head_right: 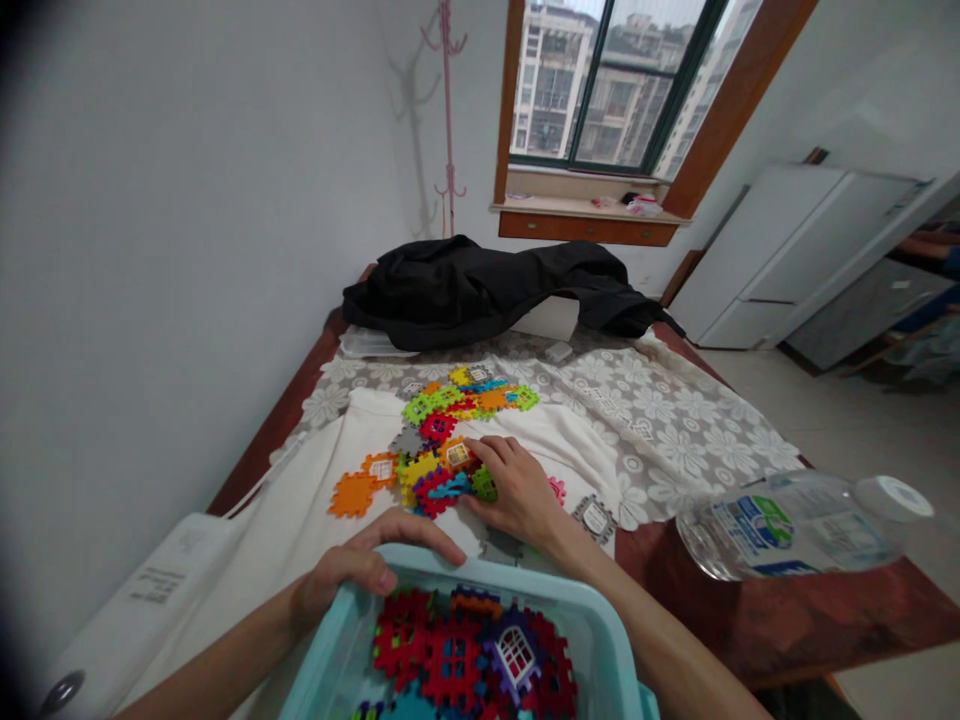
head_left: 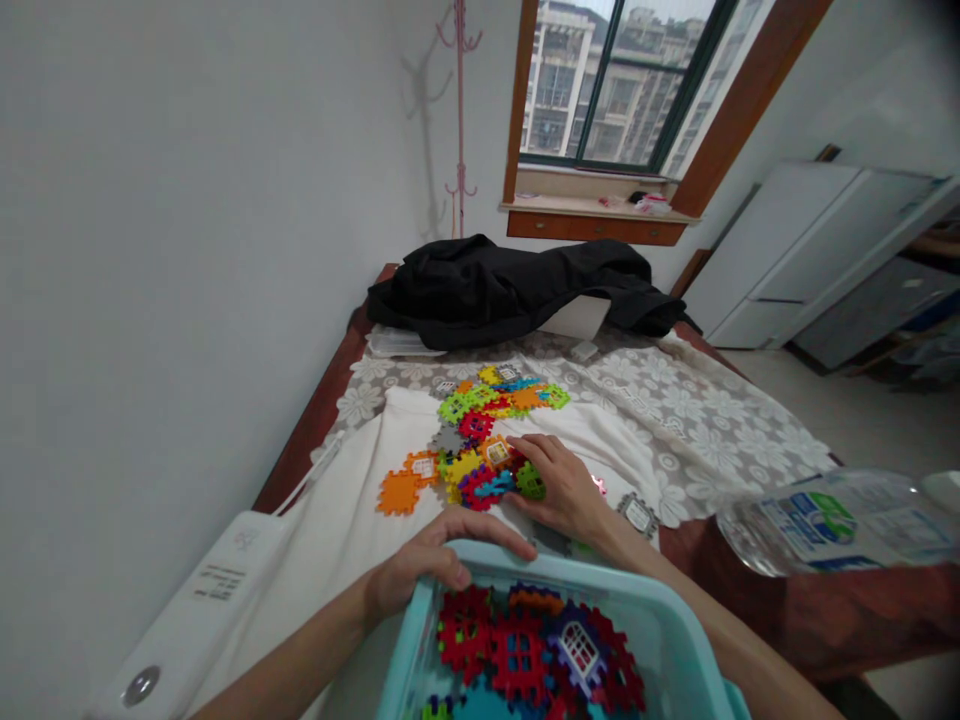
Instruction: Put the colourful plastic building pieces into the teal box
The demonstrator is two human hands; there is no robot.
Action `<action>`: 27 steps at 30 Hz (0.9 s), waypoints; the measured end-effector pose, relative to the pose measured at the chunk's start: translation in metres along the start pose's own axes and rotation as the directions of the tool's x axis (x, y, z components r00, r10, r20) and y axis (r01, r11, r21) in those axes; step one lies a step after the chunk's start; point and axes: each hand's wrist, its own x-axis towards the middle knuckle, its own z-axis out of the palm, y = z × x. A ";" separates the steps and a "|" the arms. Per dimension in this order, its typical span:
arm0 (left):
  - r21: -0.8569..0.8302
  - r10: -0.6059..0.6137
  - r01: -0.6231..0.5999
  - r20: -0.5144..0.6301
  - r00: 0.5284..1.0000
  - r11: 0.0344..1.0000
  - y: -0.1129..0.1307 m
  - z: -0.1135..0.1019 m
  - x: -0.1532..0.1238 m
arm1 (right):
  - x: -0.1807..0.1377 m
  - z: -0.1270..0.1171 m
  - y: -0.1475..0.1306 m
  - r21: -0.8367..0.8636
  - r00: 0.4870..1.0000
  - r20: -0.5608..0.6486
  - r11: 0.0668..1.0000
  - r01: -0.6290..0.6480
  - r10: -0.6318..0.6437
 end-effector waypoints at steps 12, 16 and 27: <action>-0.029 -0.019 0.019 -0.017 1.000 0.999 -0.002 0.001 -0.004 | 0.001 -0.002 0.001 0.051 0.999 0.013 0.997 -0.050 0.049; -0.007 -0.018 0.018 -0.013 1.000 1.000 -0.002 0.000 -0.003 | -0.001 0.001 0.002 0.096 1.000 -0.011 0.995 0.007 -0.006; -0.115 0.009 -0.016 -0.062 0.998 0.993 -0.006 0.005 -0.006 | -0.002 -0.006 0.011 0.263 0.971 -0.216 0.964 -0.038 0.097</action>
